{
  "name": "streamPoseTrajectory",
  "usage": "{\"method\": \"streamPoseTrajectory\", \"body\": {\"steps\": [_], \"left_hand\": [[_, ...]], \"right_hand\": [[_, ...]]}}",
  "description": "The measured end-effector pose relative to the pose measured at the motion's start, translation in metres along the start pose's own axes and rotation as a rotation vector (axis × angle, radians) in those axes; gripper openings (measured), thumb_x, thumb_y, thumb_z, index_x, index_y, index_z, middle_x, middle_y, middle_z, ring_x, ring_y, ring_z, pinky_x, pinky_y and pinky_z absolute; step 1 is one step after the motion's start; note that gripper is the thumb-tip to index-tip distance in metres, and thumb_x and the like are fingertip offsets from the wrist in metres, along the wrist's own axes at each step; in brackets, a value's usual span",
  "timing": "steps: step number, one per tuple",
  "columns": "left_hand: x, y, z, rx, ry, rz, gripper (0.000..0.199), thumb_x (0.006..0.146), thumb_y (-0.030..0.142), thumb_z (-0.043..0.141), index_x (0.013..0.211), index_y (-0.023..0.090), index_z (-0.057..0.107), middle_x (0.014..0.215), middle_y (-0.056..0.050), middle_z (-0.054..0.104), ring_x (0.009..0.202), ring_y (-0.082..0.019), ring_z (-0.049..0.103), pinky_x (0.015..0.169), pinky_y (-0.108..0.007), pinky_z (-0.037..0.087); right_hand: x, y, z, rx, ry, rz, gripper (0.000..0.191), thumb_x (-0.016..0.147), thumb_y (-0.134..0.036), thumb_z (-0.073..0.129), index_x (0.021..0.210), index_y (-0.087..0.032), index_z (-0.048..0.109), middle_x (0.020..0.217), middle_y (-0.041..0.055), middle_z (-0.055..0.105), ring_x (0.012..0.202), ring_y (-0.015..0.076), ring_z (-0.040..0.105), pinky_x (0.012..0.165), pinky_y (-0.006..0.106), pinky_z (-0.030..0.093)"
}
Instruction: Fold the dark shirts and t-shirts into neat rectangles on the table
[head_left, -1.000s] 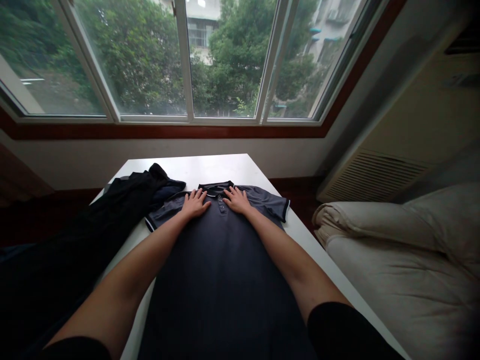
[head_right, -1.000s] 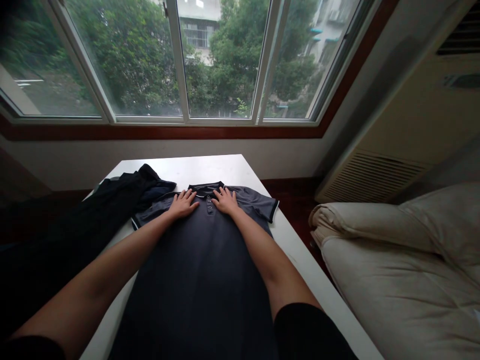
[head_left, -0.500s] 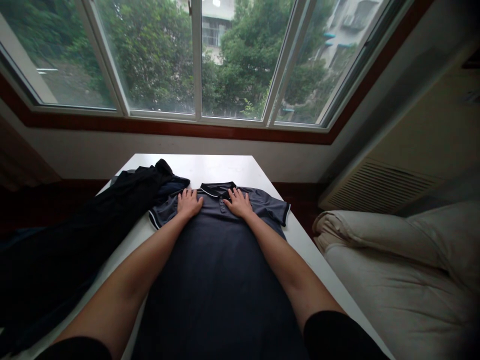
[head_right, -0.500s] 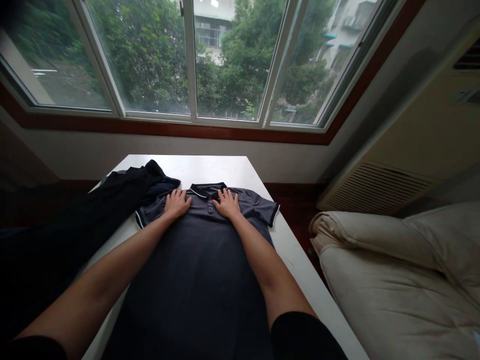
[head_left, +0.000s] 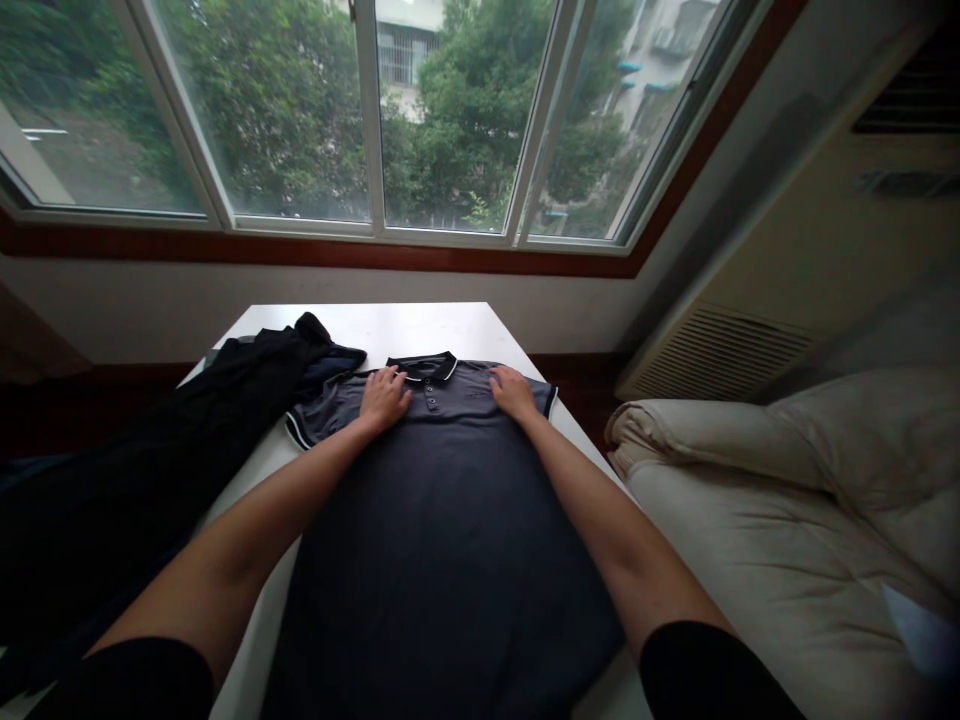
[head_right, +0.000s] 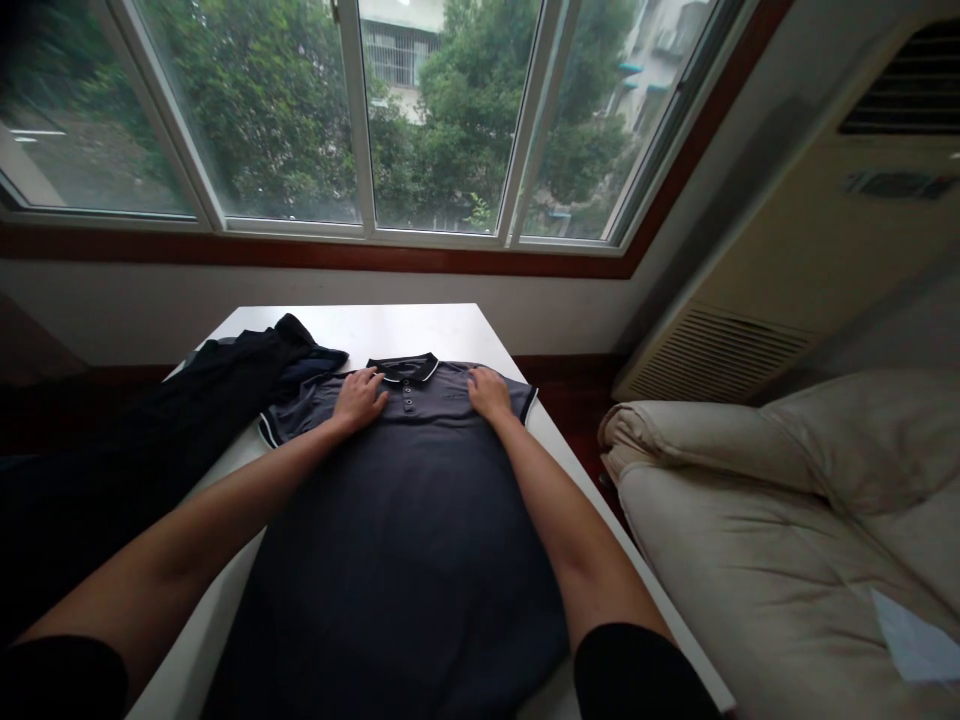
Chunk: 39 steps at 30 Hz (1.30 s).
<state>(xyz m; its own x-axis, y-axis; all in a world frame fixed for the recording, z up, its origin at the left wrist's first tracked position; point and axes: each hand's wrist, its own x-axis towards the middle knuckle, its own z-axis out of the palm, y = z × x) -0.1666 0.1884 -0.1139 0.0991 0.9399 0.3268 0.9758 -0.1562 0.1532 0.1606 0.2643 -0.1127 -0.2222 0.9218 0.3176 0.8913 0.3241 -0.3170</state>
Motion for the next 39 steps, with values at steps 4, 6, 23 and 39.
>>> {"method": "streamPoseTrajectory", "body": {"steps": [4,6,23,39], "left_hand": [[-0.005,0.054,0.011,-0.121,-0.117,0.23,0.049,0.098,0.043,0.052,0.141,0.021,0.061,0.158,-0.012,0.047,0.147,-0.029,0.04,0.124,-0.046,0.029],[-0.007,0.081,0.018,-0.164,-0.173,0.302,0.05,0.099,0.046,0.052,0.143,0.023,0.059,0.159,-0.011,0.046,0.148,-0.029,0.038,0.125,-0.048,0.027],[0.046,0.196,0.07,-0.159,-0.376,0.32,0.079,0.096,0.071,0.037,0.163,0.029,0.035,0.172,-0.015,0.021,0.158,-0.042,0.014,0.123,-0.07,0.008],[0.034,0.132,0.025,-0.07,-0.076,0.0,0.04,0.102,0.024,0.036,0.11,0.016,0.075,0.12,-0.018,0.069,0.117,-0.032,0.059,0.102,-0.047,0.045]], "right_hand": [[-0.029,0.058,-0.019,-0.192,0.101,0.325,0.048,0.098,-0.042,0.053,0.138,-0.017,0.062,0.142,0.0199,0.057,0.135,0.0343,0.048,0.113,0.05,0.037],[-0.036,0.077,-0.024,-0.178,0.079,0.49,0.055,0.096,-0.052,0.056,0.135,-0.014,0.063,0.137,0.0249,0.059,0.131,0.0382,0.052,0.107,0.054,0.042],[0.023,0.087,-0.052,0.216,0.163,0.392,0.02,0.09,-0.036,0.062,0.101,-0.021,0.066,0.102,0.0073,0.073,0.095,0.0233,0.065,0.089,0.032,0.05],[-0.043,0.022,-0.068,0.744,-0.187,0.309,0.018,0.098,-0.031,0.06,0.105,-0.017,0.066,0.092,0.0077,0.074,0.073,0.0131,0.068,0.057,0.018,0.051]]}}
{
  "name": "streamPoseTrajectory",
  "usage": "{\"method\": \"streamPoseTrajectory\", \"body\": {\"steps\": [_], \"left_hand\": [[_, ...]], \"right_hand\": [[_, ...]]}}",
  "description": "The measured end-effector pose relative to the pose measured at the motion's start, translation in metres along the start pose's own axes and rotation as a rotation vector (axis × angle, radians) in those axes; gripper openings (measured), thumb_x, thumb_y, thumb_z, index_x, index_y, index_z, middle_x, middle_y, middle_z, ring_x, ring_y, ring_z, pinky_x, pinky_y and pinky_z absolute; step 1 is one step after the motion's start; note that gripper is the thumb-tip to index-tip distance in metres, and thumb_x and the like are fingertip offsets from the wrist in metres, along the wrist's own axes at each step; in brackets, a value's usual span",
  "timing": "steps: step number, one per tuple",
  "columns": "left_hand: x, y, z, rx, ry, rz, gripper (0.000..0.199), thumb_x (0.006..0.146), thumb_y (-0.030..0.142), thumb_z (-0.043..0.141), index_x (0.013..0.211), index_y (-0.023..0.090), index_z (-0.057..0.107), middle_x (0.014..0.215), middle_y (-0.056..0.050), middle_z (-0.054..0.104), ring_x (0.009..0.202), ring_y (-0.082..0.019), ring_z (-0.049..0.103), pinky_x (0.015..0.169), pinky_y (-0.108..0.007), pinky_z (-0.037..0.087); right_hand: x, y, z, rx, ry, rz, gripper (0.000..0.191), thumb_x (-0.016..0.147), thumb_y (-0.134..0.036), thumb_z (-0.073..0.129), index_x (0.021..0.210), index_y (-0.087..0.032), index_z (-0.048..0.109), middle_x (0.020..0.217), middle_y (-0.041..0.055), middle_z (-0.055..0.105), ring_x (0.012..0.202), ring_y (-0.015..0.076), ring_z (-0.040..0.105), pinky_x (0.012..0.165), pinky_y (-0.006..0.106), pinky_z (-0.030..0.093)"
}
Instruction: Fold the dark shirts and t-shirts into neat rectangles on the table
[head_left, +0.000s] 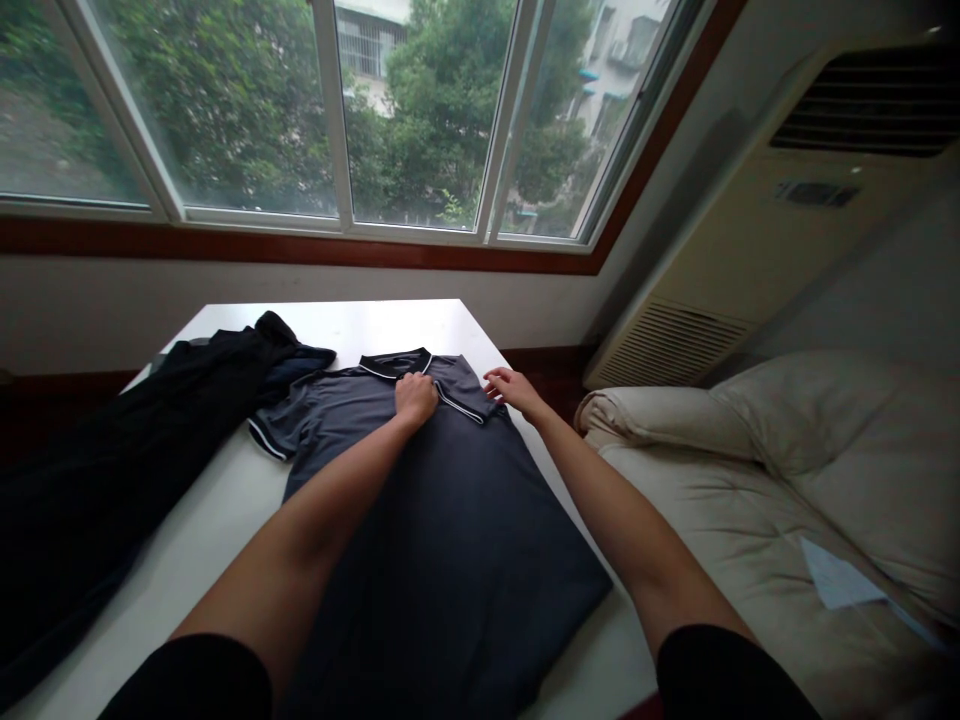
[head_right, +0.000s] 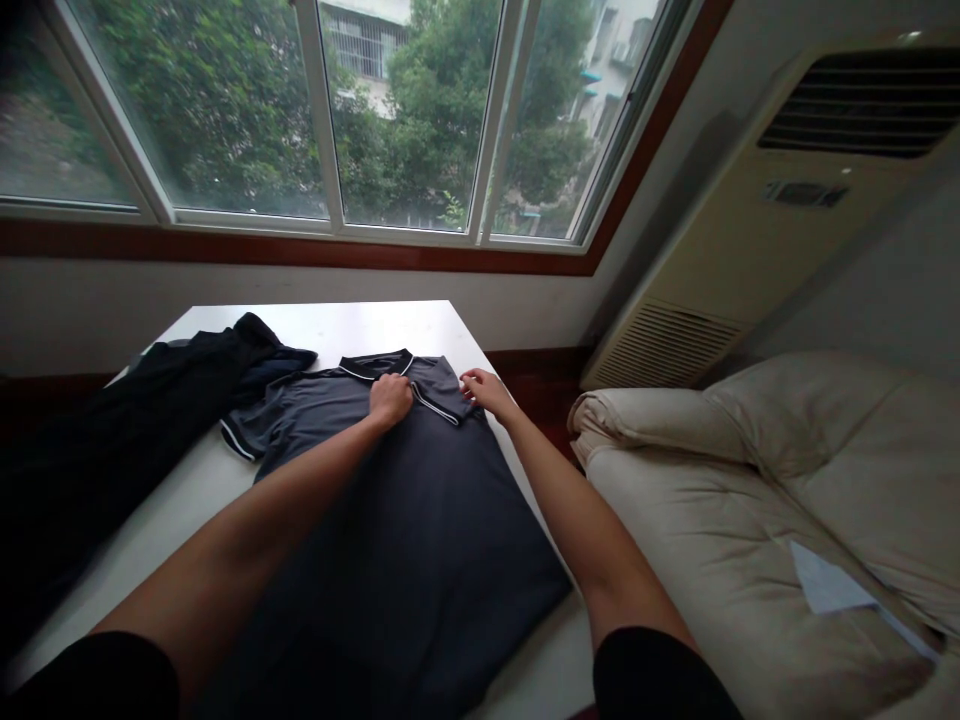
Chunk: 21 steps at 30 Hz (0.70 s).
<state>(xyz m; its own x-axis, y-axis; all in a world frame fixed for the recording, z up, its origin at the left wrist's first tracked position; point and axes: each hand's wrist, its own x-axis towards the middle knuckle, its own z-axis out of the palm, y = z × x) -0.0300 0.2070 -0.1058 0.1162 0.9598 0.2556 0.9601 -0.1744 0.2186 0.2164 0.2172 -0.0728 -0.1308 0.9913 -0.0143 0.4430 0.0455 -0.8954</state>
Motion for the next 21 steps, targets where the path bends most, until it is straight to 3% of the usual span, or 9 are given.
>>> {"method": "streamPoseTrajectory", "body": {"steps": [4,8,10,12,15,18,21], "left_hand": [[-0.014,-0.012,-0.009,-0.016,0.058,0.071,0.032,0.099,0.025,0.044,0.117,0.019,0.07,0.125,-0.015,0.064,0.12,-0.031,0.056,0.101,-0.045,0.047],[-0.031,0.014,0.005,-0.07,-0.032,0.32,0.041,0.1,0.039,0.048,0.135,0.024,0.063,0.148,-0.011,0.055,0.14,-0.03,0.044,0.118,-0.048,0.035],[-0.036,0.03,0.015,-0.081,-0.1,0.378,0.054,0.102,0.054,0.042,0.147,0.027,0.055,0.16,-0.009,0.045,0.15,-0.032,0.033,0.125,-0.055,0.021],[-0.037,0.043,0.023,-0.075,-0.169,0.35,0.068,0.101,0.065,0.035,0.156,0.028,0.046,0.167,-0.009,0.035,0.156,-0.035,0.023,0.126,-0.062,0.01],[-0.033,0.05,0.028,-0.062,-0.25,0.293,0.077,0.099,0.072,0.027,0.162,0.029,0.037,0.172,-0.009,0.025,0.159,-0.038,0.014,0.125,-0.067,0.006],[-0.03,0.049,0.03,-0.057,-0.28,0.288,0.079,0.098,0.075,0.02,0.163,0.033,0.034,0.173,-0.006,0.02,0.16,-0.039,0.01,0.123,-0.07,0.007],[-0.03,0.048,0.031,-0.054,-0.275,0.287,0.079,0.099,0.075,0.014,0.163,0.034,0.034,0.174,-0.005,0.02,0.16,-0.037,0.01,0.123,-0.069,0.008]], "right_hand": [[-0.05,0.026,-0.027,-0.244,0.034,0.062,0.016,0.095,-0.028,0.062,0.103,-0.018,0.07,0.093,0.0069,0.074,0.076,0.0142,0.069,0.054,0.016,0.049],[-0.127,0.048,-0.043,-0.275,0.02,0.192,0.029,0.094,-0.036,0.062,0.118,-0.019,0.067,0.089,0.005,0.072,0.062,0.0125,0.066,0.044,0.016,0.043],[-0.17,0.053,-0.045,-0.193,-0.066,0.244,0.043,0.094,-0.042,0.062,0.131,-0.02,0.061,0.075,0.0005,0.068,0.051,0.0114,0.061,0.041,0.017,0.039],[-0.21,0.052,-0.044,-0.113,-0.214,0.269,0.058,0.093,-0.049,0.064,0.142,-0.02,0.054,0.06,-0.0054,0.058,0.043,0.011,0.053,0.038,0.017,0.034],[-0.258,0.044,-0.045,-0.047,-0.343,0.314,0.075,0.089,-0.055,0.07,0.151,-0.02,0.048,0.054,-0.0093,0.049,0.041,0.01,0.044,0.039,0.018,0.031],[-0.291,0.031,-0.049,0.033,-0.335,0.253,0.085,0.084,-0.054,0.077,0.156,-0.022,0.045,0.068,-0.0038,0.061,0.059,0.0148,0.06,0.055,0.024,0.048],[-0.318,0.018,-0.051,0.148,-0.288,0.116,0.08,0.086,-0.054,0.076,0.155,-0.027,0.047,0.103,0.0063,0.072,0.101,0.025,0.069,0.086,0.037,0.056]]}}
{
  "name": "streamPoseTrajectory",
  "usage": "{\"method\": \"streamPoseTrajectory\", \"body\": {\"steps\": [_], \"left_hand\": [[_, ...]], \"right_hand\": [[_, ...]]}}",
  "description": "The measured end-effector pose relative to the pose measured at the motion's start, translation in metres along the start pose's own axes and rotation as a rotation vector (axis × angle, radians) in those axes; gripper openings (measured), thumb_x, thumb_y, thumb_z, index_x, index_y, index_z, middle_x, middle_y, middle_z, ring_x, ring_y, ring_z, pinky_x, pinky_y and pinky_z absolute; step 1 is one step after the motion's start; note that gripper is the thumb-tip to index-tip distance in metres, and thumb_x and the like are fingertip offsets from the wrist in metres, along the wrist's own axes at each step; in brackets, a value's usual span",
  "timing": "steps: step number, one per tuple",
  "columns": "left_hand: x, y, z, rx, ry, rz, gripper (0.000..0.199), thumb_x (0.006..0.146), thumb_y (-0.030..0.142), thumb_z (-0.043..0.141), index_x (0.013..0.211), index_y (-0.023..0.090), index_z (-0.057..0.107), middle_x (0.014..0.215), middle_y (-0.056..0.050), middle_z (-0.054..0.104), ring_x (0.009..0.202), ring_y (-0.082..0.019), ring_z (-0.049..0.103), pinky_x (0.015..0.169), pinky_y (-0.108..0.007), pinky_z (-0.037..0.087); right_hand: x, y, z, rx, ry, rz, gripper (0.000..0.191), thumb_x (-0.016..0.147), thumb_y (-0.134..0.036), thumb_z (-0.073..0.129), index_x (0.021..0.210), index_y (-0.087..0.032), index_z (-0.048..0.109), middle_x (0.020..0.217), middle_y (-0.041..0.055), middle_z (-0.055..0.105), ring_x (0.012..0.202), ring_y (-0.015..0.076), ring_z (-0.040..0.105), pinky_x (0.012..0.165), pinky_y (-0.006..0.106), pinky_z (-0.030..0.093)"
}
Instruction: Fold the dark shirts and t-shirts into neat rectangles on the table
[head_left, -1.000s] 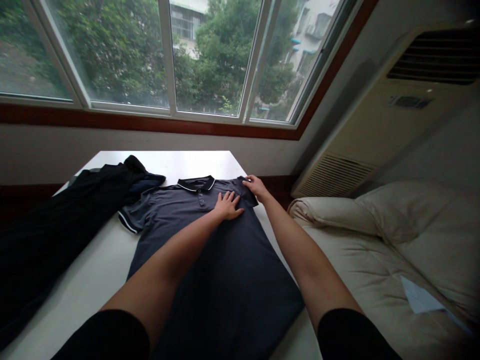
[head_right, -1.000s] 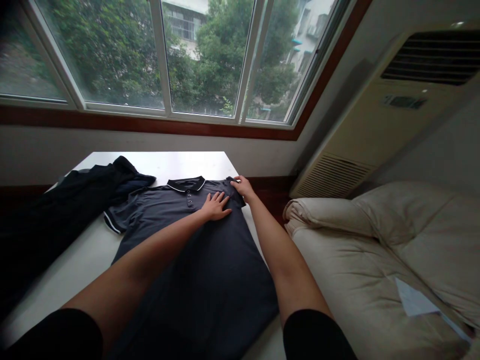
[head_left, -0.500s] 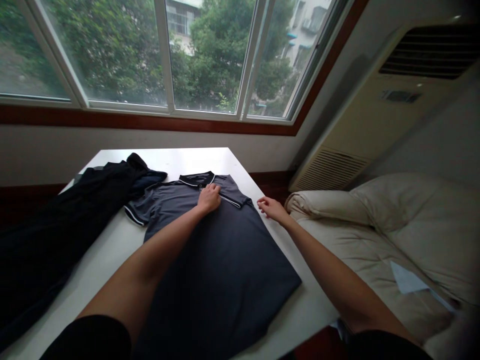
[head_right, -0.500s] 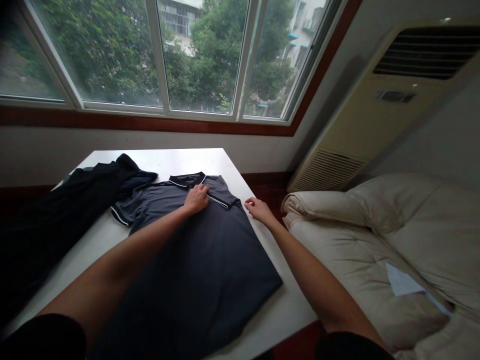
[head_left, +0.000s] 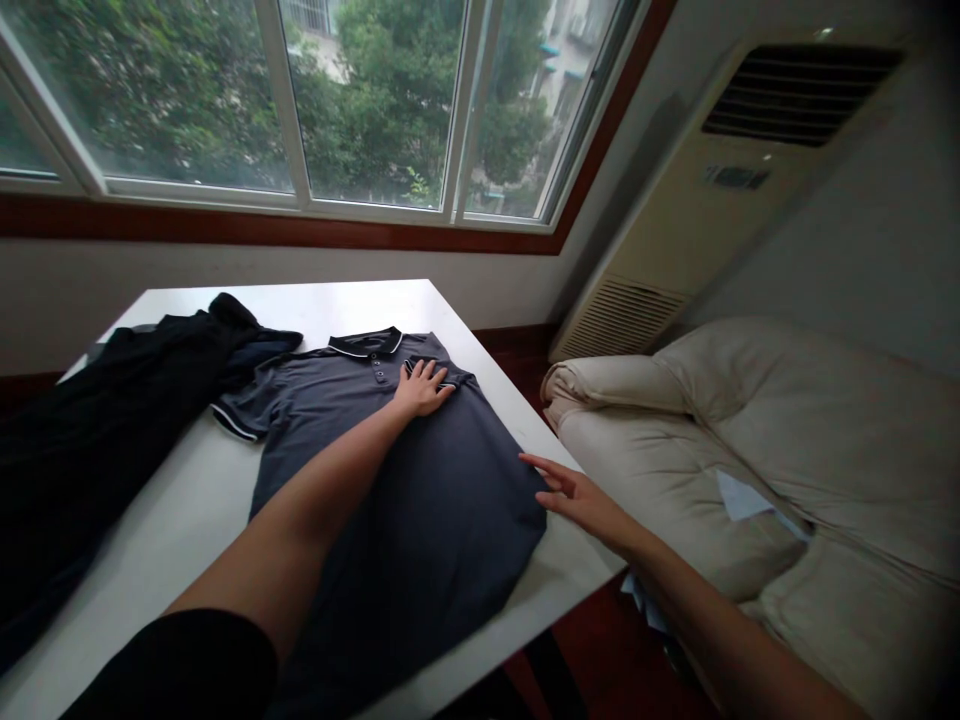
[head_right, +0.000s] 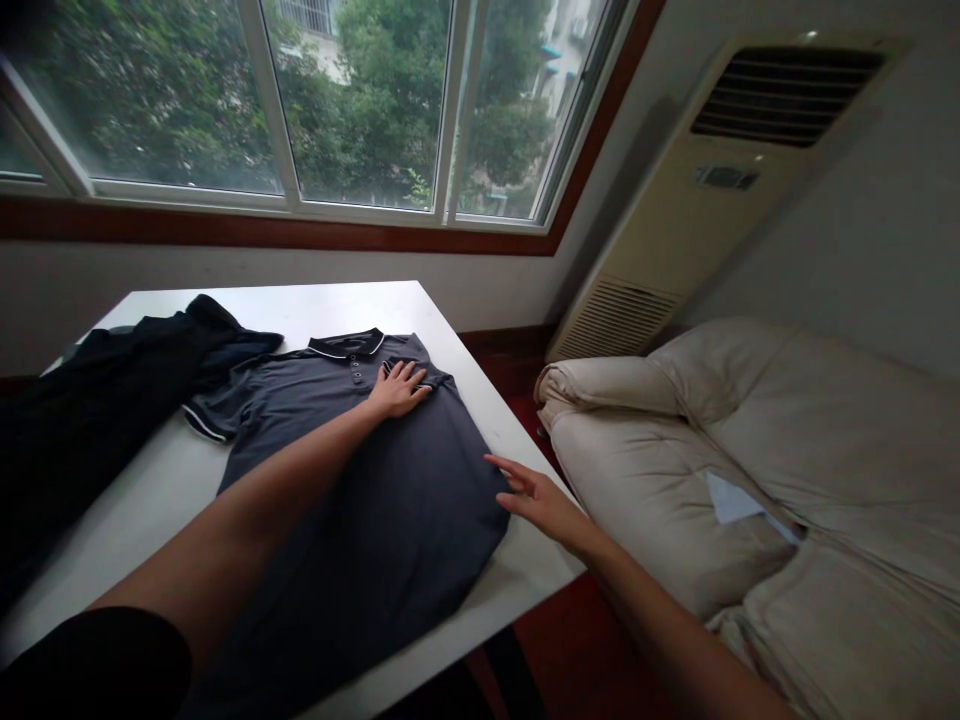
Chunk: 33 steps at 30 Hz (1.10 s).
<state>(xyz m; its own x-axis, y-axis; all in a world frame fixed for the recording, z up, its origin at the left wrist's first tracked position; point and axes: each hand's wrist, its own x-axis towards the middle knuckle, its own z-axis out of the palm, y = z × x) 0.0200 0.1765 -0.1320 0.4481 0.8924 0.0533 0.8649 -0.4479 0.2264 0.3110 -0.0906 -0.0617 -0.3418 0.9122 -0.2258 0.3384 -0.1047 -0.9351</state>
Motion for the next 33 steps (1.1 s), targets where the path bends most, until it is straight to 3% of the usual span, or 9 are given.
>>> {"method": "streamPoseTrajectory", "body": {"steps": [4,9,12,18,20,23,26,29,33], "left_hand": [[-0.001,0.001,0.002,-0.007,-0.003,-0.005,0.081,0.098,0.076,0.012,0.164,0.033,0.033,0.174,-0.005,0.019,0.16,-0.035,0.008,0.124,-0.068,0.008],[-0.002,0.001,0.002,-0.015,-0.004,-0.015,0.079,0.099,0.075,0.014,0.164,0.034,0.033,0.174,-0.004,0.019,0.16,-0.035,0.009,0.124,-0.067,0.007],[-0.002,0.002,0.001,-0.016,-0.003,-0.019,0.078,0.099,0.075,0.017,0.163,0.034,0.034,0.174,-0.005,0.02,0.16,-0.036,0.009,0.124,-0.067,0.007],[-0.014,0.008,-0.012,-0.019,0.054,0.01,0.068,0.103,0.067,0.025,0.159,0.032,0.042,0.17,-0.006,0.031,0.158,-0.034,0.019,0.124,-0.063,0.015],[-0.021,0.007,-0.021,-0.009,0.125,0.062,0.062,0.104,0.062,0.029,0.155,0.031,0.047,0.167,-0.006,0.037,0.156,-0.031,0.024,0.126,-0.057,0.017],[-0.033,-0.005,-0.037,0.037,0.201,0.135,0.052,0.104,0.053,0.039,0.147,0.03,0.057,0.161,-0.005,0.045,0.153,-0.029,0.03,0.127,-0.05,0.017],[-0.047,-0.03,-0.05,0.09,0.193,0.114,0.047,0.101,0.049,0.047,0.141,0.03,0.062,0.158,-0.006,0.049,0.15,-0.029,0.034,0.126,-0.051,0.021],[-0.063,-0.064,-0.057,0.137,0.204,-0.038,0.05,0.099,0.047,0.049,0.144,0.027,0.06,0.157,-0.009,0.049,0.148,-0.03,0.035,0.123,-0.051,0.026],[-0.085,-0.114,-0.062,0.179,0.197,-0.345,0.057,0.099,0.05,0.045,0.148,0.023,0.055,0.159,-0.014,0.046,0.149,-0.034,0.035,0.12,-0.055,0.029]], "right_hand": [[-0.028,-0.001,0.01,-0.041,-0.119,-0.019,0.055,0.087,-0.052,0.076,0.134,-0.025,0.068,0.119,0.0086,0.071,0.115,0.0264,0.066,0.098,0.04,0.054],[-0.052,0.019,0.0,0.057,-0.21,0.158,0.041,0.087,-0.055,0.074,0.103,-0.017,0.073,0.067,-0.0002,0.065,0.054,0.0111,0.058,0.054,0.022,0.049],[-0.06,0.034,-0.02,0.144,-0.219,0.232,0.045,0.083,-0.059,0.076,0.098,-0.017,0.068,0.053,-0.0044,0.057,0.041,0.0083,0.049,0.043,0.017,0.038],[-0.064,0.045,-0.063,0.106,-0.613,0.441,0.065,0.08,-0.067,0.074,0.118,-0.014,0.068,0.07,0.0075,0.073,0.046,0.0163,0.064,0.042,0.022,0.045],[-0.064,0.035,-0.074,0.093,-0.645,0.437,0.072,0.083,-0.069,0.07,0.128,-0.013,0.065,0.071,0.0086,0.074,0.047,0.0168,0.065,0.042,0.022,0.045],[-0.052,0.013,-0.08,0.018,-0.517,0.364,0.069,0.089,-0.067,0.065,0.132,-0.013,0.063,0.08,0.0104,0.075,0.057,0.0177,0.069,0.049,0.024,0.05],[-0.014,-0.004,-0.069,-0.106,-0.204,0.185,0.056,0.094,-0.061,0.062,0.125,-0.015,0.065,0.092,0.0117,0.075,0.074,0.0189,0.072,0.058,0.025,0.054],[0.044,-0.013,-0.044,-0.237,0.081,-0.017,0.044,0.095,-0.054,0.059,0.115,-0.017,0.069,0.097,0.0106,0.073,0.087,0.0213,0.07,0.064,0.027,0.056],[0.131,-0.029,-0.006,-0.508,0.203,-0.283,0.031,0.097,-0.041,0.058,0.118,-0.022,0.072,0.121,0.0083,0.071,0.113,0.0247,0.066,0.091,0.035,0.056]]}}
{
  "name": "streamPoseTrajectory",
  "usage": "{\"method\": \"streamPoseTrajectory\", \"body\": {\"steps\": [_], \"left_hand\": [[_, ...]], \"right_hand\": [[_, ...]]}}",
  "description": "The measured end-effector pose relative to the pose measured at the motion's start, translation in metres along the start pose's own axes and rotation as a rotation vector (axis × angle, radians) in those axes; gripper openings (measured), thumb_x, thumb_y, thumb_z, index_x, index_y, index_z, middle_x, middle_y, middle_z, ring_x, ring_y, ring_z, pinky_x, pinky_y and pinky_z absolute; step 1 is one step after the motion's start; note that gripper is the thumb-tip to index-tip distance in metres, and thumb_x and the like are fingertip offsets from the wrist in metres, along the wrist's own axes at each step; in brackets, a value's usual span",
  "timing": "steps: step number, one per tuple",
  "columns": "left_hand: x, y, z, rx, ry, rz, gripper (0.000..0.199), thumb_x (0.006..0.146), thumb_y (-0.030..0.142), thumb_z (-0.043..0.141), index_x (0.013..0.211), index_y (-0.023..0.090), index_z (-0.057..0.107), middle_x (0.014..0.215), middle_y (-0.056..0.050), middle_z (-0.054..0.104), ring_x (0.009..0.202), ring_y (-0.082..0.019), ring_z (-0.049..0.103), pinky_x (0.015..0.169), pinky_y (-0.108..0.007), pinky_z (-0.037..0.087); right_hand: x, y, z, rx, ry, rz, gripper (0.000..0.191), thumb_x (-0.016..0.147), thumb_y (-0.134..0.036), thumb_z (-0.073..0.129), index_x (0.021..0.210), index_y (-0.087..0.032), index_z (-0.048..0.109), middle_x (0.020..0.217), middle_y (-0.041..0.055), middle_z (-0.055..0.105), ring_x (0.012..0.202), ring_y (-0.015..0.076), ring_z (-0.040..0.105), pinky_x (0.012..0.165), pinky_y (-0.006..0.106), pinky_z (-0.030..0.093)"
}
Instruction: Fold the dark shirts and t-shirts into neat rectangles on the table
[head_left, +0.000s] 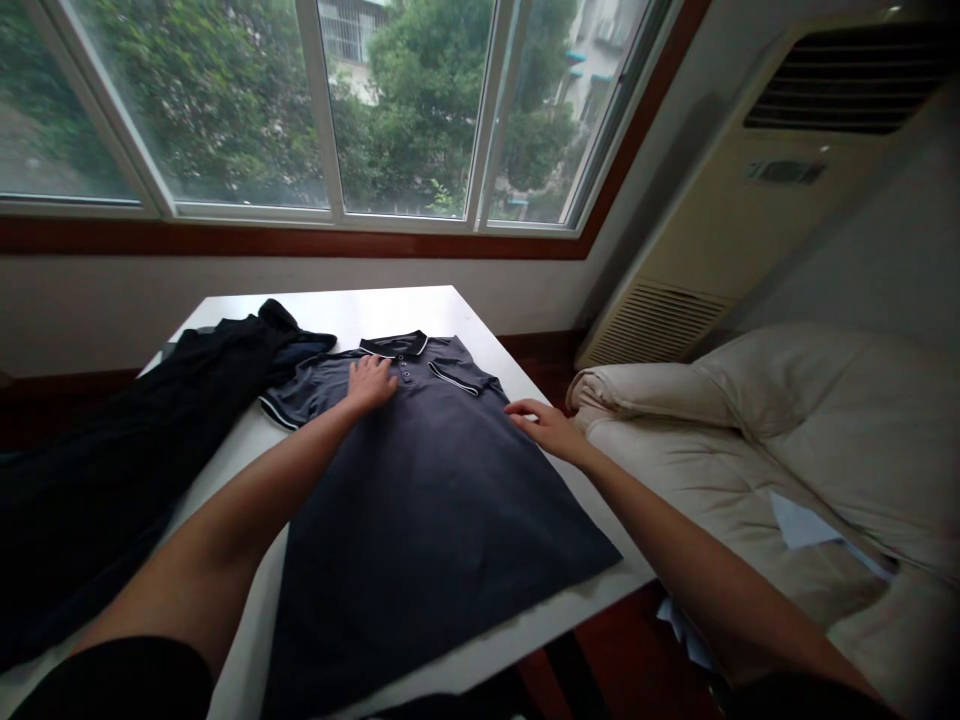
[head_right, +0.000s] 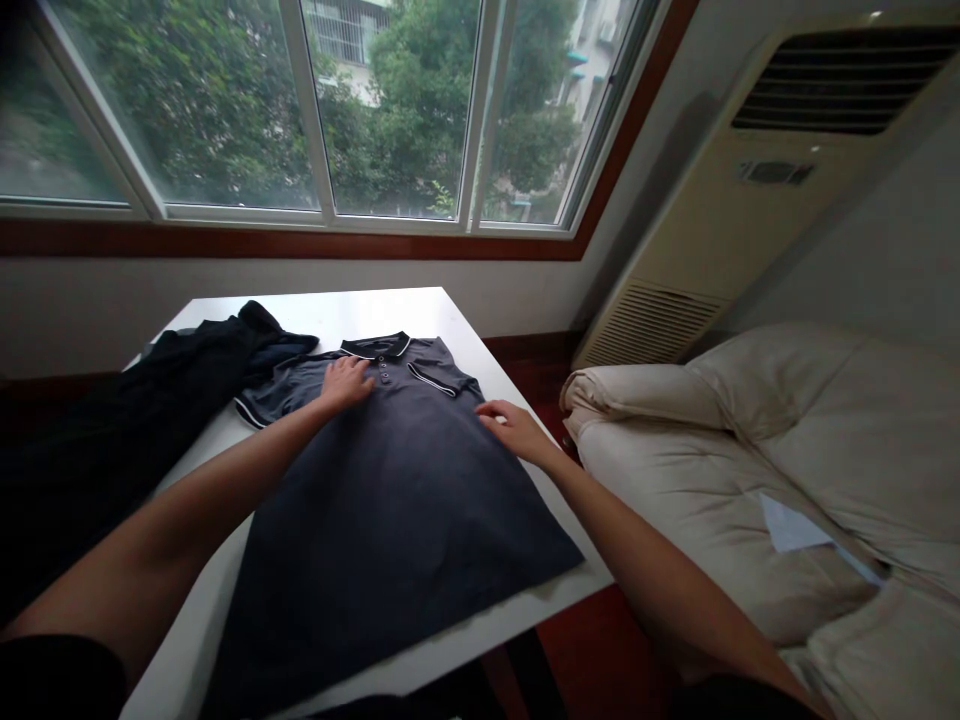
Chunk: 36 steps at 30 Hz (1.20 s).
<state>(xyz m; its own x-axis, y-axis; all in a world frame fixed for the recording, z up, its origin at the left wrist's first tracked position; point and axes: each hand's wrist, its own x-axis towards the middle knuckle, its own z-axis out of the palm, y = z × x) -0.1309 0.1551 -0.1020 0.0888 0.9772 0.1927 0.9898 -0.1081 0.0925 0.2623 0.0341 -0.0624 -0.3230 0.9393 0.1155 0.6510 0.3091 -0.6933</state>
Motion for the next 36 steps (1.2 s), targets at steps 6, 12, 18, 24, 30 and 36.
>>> {"method": "streamPoseTrajectory", "body": {"steps": [6,12,18,24,30,36], "left_hand": [[-0.004,-0.044,0.01,0.006,-0.155,-0.14,0.078,0.099,0.068,0.03,0.163,0.023,0.034,0.17,-0.016,0.027,0.158,-0.037,0.019,0.124,-0.06,0.018],[0.004,-0.047,0.016,-0.026,-0.178,-0.127,0.084,0.096,0.076,0.023,0.165,0.028,0.03,0.174,-0.013,0.016,0.16,-0.037,0.01,0.125,-0.063,0.011],[0.029,-0.051,0.028,-0.066,-0.179,-0.099,0.089,0.094,0.08,0.022,0.166,0.028,0.028,0.174,-0.011,0.015,0.16,-0.039,0.006,0.124,-0.066,0.008],[0.06,-0.045,0.04,-0.098,-0.192,-0.078,0.091,0.093,0.081,0.024,0.166,0.028,0.029,0.174,-0.01,0.016,0.16,-0.039,0.005,0.125,-0.067,0.005],[0.073,-0.035,0.035,-0.116,-0.187,-0.047,0.081,0.096,0.075,0.029,0.163,0.029,0.034,0.173,-0.009,0.022,0.16,-0.036,0.012,0.125,-0.063,0.009],[0.046,-0.079,0.009,-0.045,0.068,-0.153,0.055,0.101,0.05,0.039,0.148,0.024,0.055,0.157,-0.011,0.049,0.145,-0.03,0.04,0.119,-0.046,0.032]], "right_hand": [[0.127,-0.004,0.056,-0.355,0.078,-0.088,0.048,0.1,-0.041,0.059,0.144,-0.019,0.061,0.153,0.0133,0.052,0.144,0.0276,0.046,0.122,0.041,0.033],[0.216,0.016,0.094,-0.517,-0.032,0.039,0.064,0.105,-0.058,0.044,0.16,-0.024,0.043,0.171,0.012,0.024,0.158,0.0316,0.021,0.127,0.047,0.019],[0.249,0.042,0.099,-0.551,-0.124,0.114,0.073,0.104,-0.069,0.03,0.165,-0.029,0.03,0.174,0.0107,0.013,0.16,0.0321,0.009,0.127,0.056,0.008],[0.257,0.06,0.087,-0.584,-0.108,0.152,0.073,0.104,-0.069,0.028,0.165,-0.028,0.03,0.174,0.0109,0.014,0.16,0.0319,0.009,0.126,0.056,0.007],[0.255,0.068,0.072,-0.609,-0.086,0.172,0.07,0.105,-0.066,0.028,0.165,-0.03,0.03,0.173,0.0093,0.017,0.16,0.0304,0.011,0.126,0.056,0.009],[0.258,0.069,0.07,-0.607,-0.098,0.175,0.07,0.105,-0.065,0.03,0.164,-0.028,0.031,0.173,0.0102,0.018,0.159,0.032,0.012,0.126,0.059,0.01]]}}
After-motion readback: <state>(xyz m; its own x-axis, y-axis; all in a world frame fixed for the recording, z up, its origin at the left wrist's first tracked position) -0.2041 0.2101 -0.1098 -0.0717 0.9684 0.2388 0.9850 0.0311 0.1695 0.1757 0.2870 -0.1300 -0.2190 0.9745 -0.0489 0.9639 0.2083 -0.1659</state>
